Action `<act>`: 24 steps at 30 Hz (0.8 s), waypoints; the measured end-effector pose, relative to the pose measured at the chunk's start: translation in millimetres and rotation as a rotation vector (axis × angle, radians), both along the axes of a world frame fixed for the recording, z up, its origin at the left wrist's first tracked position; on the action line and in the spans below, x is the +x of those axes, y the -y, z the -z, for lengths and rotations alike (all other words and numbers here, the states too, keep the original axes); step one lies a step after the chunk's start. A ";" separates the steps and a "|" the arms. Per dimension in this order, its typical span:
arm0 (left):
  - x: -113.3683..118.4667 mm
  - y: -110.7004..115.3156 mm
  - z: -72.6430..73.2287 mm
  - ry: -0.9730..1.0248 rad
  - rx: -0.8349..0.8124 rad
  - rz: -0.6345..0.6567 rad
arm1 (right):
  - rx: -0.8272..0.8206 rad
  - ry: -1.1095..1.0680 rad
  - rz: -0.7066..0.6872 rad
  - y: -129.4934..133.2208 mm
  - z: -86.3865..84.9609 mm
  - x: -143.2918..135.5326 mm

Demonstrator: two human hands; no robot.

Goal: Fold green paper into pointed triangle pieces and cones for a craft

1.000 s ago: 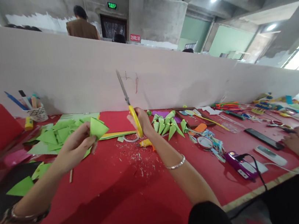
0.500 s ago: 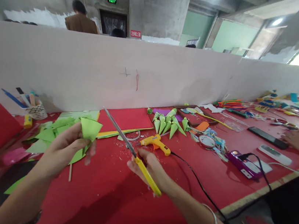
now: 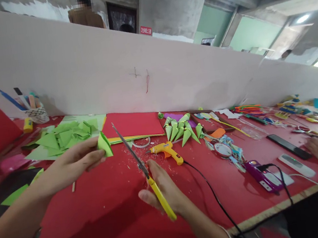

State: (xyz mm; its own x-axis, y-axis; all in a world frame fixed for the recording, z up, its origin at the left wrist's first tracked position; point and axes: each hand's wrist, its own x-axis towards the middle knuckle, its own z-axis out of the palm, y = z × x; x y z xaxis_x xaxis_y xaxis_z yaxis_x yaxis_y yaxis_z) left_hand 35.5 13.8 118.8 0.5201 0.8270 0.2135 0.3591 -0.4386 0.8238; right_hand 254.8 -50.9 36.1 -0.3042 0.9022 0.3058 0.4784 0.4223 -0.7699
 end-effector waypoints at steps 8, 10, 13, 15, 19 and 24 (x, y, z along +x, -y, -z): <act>3.4 6.3 -4.9 0.083 0.113 -0.049 | 0.029 -0.003 0.036 2.3 -0.6 -10.8; 2.6 7.0 -4.2 0.078 0.179 -0.055 | 0.023 -0.012 0.025 3.9 -2.7 -13.0; 2.6 8.4 -4.3 0.044 0.264 -0.076 | 0.017 -0.014 0.003 4.9 -4.4 -14.6; 3.8 9.6 -5.2 0.021 0.304 -0.114 | 0.010 -0.015 -0.012 4.9 -4.6 -14.8; 6.3 11.9 -6.6 -0.007 0.373 -0.144 | 0.019 0.004 -0.001 4.5 -3.6 -14.8; 6.1 14.7 -7.9 0.035 0.423 -0.160 | 0.010 0.003 0.017 4.5 -1.3 -14.9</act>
